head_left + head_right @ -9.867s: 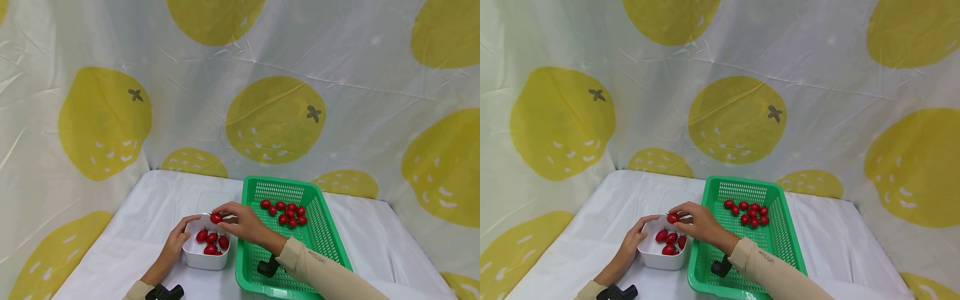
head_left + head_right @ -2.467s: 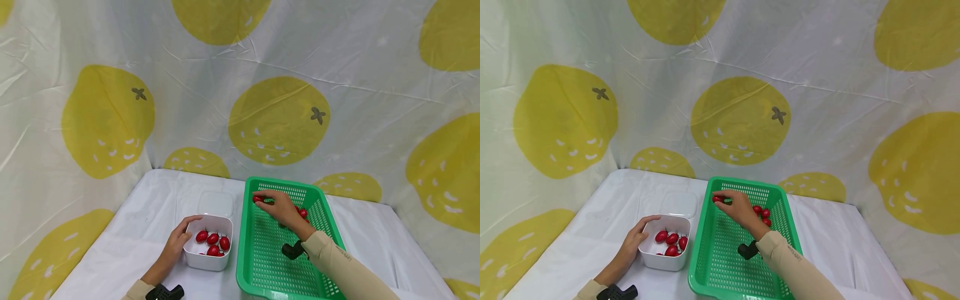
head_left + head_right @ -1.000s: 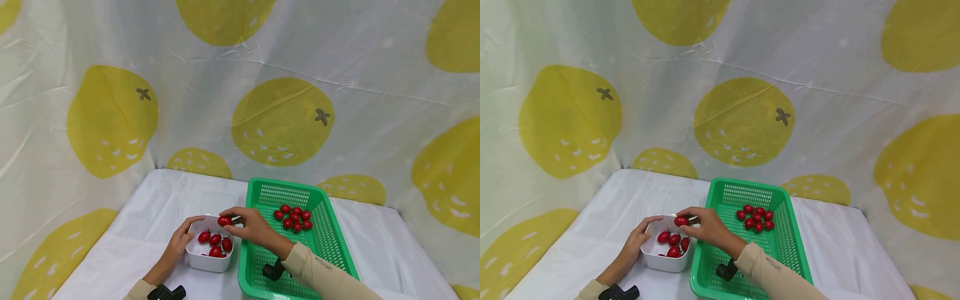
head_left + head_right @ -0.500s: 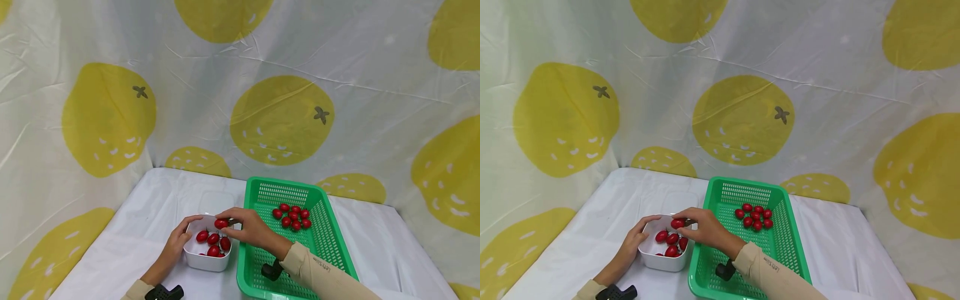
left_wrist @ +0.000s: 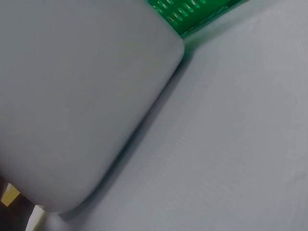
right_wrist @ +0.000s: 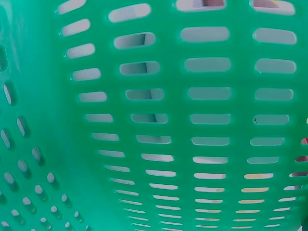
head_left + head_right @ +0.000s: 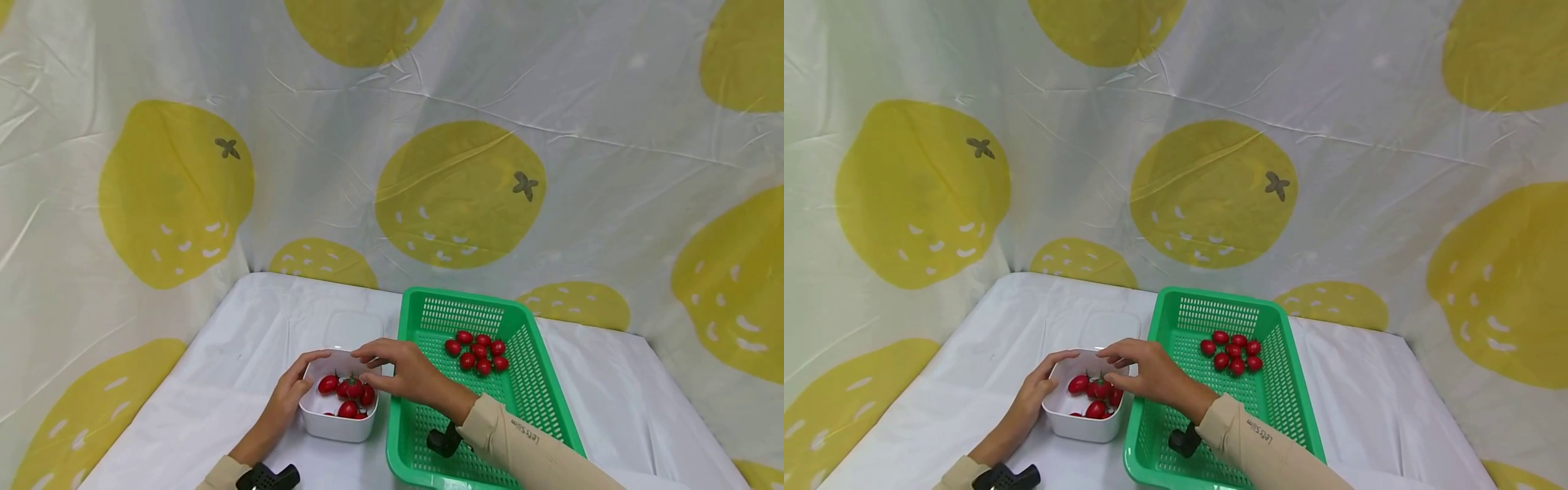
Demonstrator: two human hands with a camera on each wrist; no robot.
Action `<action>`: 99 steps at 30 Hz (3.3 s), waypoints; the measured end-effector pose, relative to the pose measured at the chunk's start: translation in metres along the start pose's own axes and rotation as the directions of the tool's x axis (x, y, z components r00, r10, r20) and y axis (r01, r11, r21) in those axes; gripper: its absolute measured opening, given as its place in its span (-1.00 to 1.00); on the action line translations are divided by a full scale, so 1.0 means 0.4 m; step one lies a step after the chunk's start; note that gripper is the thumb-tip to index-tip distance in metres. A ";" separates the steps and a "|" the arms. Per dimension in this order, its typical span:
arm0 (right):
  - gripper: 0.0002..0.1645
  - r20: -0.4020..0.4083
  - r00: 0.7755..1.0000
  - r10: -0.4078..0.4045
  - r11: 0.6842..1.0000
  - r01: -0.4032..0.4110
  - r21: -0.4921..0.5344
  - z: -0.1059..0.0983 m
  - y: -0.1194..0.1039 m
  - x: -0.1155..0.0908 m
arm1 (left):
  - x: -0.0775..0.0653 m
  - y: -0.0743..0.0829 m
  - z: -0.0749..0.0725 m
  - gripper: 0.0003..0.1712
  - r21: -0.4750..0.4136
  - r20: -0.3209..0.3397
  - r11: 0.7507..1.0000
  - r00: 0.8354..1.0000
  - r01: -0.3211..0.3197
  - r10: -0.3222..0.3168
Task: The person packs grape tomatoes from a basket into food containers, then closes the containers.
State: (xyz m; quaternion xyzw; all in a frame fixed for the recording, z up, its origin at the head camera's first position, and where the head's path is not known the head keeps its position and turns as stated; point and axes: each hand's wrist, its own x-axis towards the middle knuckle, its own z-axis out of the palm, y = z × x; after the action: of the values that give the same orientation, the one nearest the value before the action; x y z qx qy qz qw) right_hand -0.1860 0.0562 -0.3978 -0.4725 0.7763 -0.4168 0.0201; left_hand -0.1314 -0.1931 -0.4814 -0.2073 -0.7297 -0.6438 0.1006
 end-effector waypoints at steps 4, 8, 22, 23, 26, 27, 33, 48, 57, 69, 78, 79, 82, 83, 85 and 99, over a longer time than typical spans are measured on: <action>-0.60 -0.004 1.000 -0.009 1.000 0.009 -0.016 -0.001 -0.001 0.000 | 0.002 0.002 0.000 -0.41 -0.006 0.007 1.000 1.000 -0.010 0.010; -0.61 0.000 1.000 -0.018 1.000 0.018 -0.014 -0.001 -0.002 0.000 | 0.002 0.001 -0.001 -0.42 -0.007 0.011 1.000 1.000 -0.010 0.010; -0.64 -0.015 0.999 -0.034 0.999 0.033 -0.025 0.004 0.001 0.000 | -0.002 -0.013 -0.006 -0.43 0.009 0.021 1.000 1.000 -0.001 0.001; -0.64 -0.017 0.999 -0.035 0.999 0.034 -0.028 0.003 0.002 0.000 | 0.000 -0.013 -0.006 -0.42 0.010 0.021 1.000 1.000 -0.009 0.009; -0.64 -0.023 0.999 -0.035 0.999 0.034 -0.036 -0.001 0.004 0.004 | 0.005 -0.009 -0.006 -0.41 0.014 0.018 1.000 1.000 -0.022 0.022; -0.64 -0.024 0.999 -0.033 0.999 0.032 -0.033 -0.003 0.003 0.006 | 0.007 -0.007 -0.006 -0.41 0.015 0.015 1.000 1.000 -0.015 0.015; -0.66 -0.025 1.000 -0.009 1.000 0.009 0.003 -0.030 -0.073 0.016 | 0.009 -0.003 -0.004 -0.40 0.021 0.003 1.000 1.000 0.008 -0.008; -0.69 -0.026 0.998 0.059 0.989 -0.055 0.136 -0.046 -0.075 -0.008 | -0.003 -0.008 0.004 -0.42 0.006 0.009 1.000 1.000 -0.007 0.007; -0.70 -0.098 0.990 0.104 0.993 -0.097 0.066 -0.079 -0.004 -0.050 | -0.002 -0.002 0.002 -0.45 0.009 0.010 1.000 1.000 -0.016 0.016; -0.67 -0.159 0.973 0.164 0.986 -0.164 0.015 -0.144 0.038 -0.096 | -0.001 0.001 0.004 -0.44 0.014 0.006 1.000 1.000 0.009 -0.009; -0.67 -0.187 0.940 0.286 0.955 -0.295 -0.023 -0.188 0.086 -0.113 | 0.000 -0.001 0.001 -0.46 -0.008 0.010 1.000 1.000 -0.003 0.003; -0.67 -0.188 0.936 0.297 0.951 -0.307 -0.027 -0.192 0.093 -0.116 | 0.000 -0.002 0.001 -0.46 -0.009 0.010 1.000 1.000 -0.007 0.007; -0.65 -0.181 0.931 0.316 0.944 -0.327 -0.034 -0.204 0.110 -0.125 | 0.001 -0.002 0.002 -0.46 -0.009 0.006 1.000 1.000 -0.023 0.023; -0.64 -0.179 0.931 0.319 0.943 -0.330 -0.038 -0.207 0.116 -0.130 | 0.002 -0.003 0.002 -0.45 -0.008 0.007 1.000 1.000 -0.025 0.025; -0.64 -0.179 0.920 0.350 0.932 -0.361 -0.032 -0.214 0.126 -0.136 | 0.002 -0.003 0.003 -0.45 -0.009 0.009 1.000 1.000 -0.027 0.027; -0.66 -0.206 0.867 0.454 0.863 -0.485 -0.141 -0.235 0.166 -0.143 | 0.002 -0.006 0.002 -0.43 0.012 -0.013 0.999 0.999 0.042 -0.041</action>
State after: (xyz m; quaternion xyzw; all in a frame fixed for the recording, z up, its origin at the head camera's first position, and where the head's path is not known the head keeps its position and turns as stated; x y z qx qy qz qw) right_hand -0.2420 0.1719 -0.4017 -0.2322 0.9029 -0.3616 0.0119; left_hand -0.1330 -0.1924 -0.4835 -0.1876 -0.7371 -0.6426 0.0929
